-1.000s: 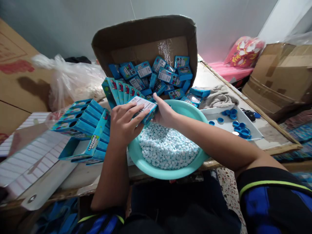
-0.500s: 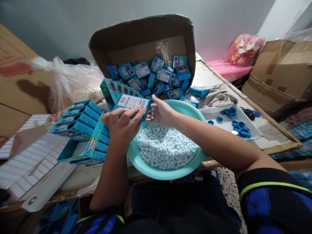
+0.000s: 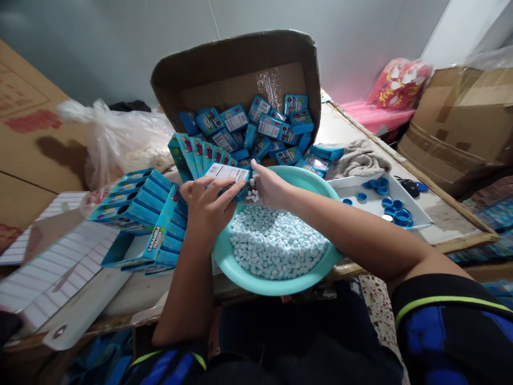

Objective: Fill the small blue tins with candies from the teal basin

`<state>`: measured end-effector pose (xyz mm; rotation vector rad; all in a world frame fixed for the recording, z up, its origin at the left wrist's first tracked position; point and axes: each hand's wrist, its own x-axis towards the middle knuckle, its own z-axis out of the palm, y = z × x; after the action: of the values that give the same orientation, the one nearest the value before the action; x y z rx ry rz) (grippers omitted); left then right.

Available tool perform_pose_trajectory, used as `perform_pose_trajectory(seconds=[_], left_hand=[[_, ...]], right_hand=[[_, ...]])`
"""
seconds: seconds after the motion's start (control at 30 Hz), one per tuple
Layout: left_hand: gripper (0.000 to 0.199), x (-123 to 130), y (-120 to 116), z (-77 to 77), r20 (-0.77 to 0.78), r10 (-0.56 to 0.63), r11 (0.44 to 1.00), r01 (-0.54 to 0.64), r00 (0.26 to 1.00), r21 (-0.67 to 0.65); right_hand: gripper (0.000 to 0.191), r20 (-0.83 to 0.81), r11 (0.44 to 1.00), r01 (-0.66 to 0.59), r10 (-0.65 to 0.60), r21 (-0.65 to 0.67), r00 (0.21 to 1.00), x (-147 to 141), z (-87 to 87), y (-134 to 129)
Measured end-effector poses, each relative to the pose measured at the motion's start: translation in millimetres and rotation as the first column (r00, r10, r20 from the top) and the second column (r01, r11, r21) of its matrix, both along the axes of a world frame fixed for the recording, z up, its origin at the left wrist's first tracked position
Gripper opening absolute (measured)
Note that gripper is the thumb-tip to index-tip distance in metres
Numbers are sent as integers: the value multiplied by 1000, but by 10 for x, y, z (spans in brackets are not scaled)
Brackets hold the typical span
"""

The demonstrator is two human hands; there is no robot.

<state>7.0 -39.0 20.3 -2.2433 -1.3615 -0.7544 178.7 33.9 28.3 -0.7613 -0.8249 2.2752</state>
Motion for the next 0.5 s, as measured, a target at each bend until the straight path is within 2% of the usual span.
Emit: perform_pose_trajectory(seconds=[0.13, 0.3, 0.43, 0.5], left_hand=[[43, 29, -2, 12, 42, 34, 999, -34, 999, 0], [43, -18, -25, 74, 217, 56, 998, -46, 975, -47], [48, -132, -109, 105, 463, 79, 994, -37, 883, -99], [50, -192, -186, 92, 560, 129, 989, -62, 818, -136]], right_hand=[[57, 54, 998, 8, -11, 61, 999, -11, -30, 22], [73, 301, 961, -115, 36, 250, 953, -17, -174, 97], [75, 449, 854, -257, 30, 453, 893, -32, -268, 146], [69, 530, 742, -374, 29, 557, 847, -12, -287, 134]])
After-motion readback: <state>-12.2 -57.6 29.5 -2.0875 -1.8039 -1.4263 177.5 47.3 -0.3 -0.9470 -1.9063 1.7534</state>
